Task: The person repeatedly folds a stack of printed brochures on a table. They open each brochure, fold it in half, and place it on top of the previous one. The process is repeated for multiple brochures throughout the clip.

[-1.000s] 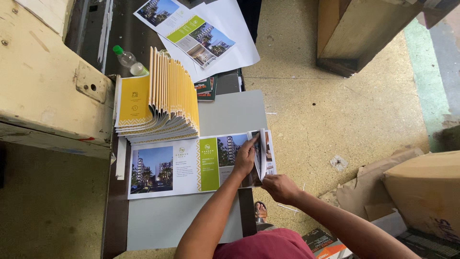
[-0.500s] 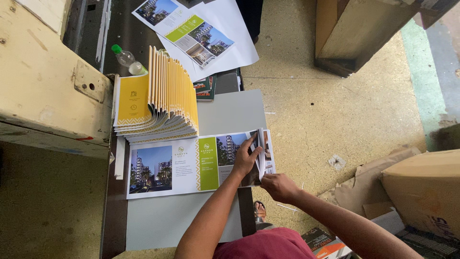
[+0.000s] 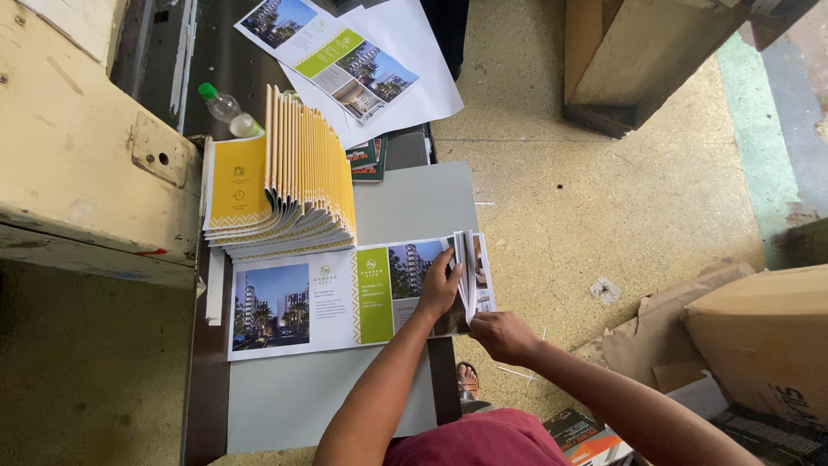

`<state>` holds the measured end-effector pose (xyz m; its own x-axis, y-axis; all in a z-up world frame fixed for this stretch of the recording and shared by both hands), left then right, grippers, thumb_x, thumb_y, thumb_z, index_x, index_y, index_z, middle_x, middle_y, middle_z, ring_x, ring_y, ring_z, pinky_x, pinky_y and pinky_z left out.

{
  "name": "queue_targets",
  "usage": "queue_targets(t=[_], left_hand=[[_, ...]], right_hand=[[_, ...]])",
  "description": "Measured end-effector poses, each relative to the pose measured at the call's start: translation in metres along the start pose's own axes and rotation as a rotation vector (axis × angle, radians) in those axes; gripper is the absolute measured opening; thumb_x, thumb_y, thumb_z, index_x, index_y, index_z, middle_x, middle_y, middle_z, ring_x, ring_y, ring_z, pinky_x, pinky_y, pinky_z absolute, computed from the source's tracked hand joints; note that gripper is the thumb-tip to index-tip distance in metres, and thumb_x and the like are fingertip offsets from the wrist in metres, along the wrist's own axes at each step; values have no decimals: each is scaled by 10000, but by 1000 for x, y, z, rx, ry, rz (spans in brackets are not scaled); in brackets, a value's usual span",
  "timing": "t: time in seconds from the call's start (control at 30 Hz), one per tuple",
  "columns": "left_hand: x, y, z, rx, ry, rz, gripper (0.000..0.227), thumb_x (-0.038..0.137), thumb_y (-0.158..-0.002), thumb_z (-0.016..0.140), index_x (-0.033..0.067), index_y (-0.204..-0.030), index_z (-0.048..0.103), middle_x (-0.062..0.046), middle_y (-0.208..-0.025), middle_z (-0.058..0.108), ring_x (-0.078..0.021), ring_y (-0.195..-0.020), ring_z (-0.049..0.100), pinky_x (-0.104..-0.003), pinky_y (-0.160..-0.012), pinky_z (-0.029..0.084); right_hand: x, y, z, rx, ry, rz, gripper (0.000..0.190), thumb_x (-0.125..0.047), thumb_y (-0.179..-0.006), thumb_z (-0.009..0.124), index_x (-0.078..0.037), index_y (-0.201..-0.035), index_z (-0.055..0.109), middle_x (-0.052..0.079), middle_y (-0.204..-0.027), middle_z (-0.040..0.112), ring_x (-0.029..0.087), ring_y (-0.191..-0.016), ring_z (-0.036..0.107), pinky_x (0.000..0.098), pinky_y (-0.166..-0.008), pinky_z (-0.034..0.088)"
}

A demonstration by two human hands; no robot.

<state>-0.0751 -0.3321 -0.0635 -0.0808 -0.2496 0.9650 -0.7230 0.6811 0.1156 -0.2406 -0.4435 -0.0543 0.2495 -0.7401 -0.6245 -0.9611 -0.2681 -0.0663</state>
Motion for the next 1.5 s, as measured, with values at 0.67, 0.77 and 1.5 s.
queue_targets(t=[0.67,0.77,1.5], left_hand=[[44,34,-45,150,-212,-204,407,135,-851,724,239,-1229,617,-262,-1131,727,-466,-1076,713,-498,-882,595],[-16,48,-93,348,-214,-244,263,120,-852,687,240,-1087,701,-162,-1050,743,-387,-1013,729,-433,-863,591],[-42,169,-314,530,-945,-209,501,131,-908,680,30,-1382,552,-279,-1472,466,-442,-1423,424,-589,-1152,339]], right_hand=[[-26,-58,-6,434,-291,483,364,-56,-943,594,-160,-1291,615,186,-1166,662,436,-1038,714,542,-841,618],[-35,-84,21,367,-388,416,591,-28,-956,564,-159,-1529,508,204,-1336,587,452,-1137,687,583,-916,620],[-127,-224,119,373,135,174,499,-379,-940,683,-347,-1434,623,183,-1603,304,401,-1303,540,540,-986,544]])
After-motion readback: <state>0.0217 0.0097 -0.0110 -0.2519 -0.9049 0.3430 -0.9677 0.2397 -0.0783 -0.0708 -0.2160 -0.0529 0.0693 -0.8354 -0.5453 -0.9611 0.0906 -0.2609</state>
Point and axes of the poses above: each hand's wrist, its own y-axis away from the middle knuckle, its own z-axis out of the palm, x = y × z, the point moved 2 cm from there along -y, towards the middle knuckle
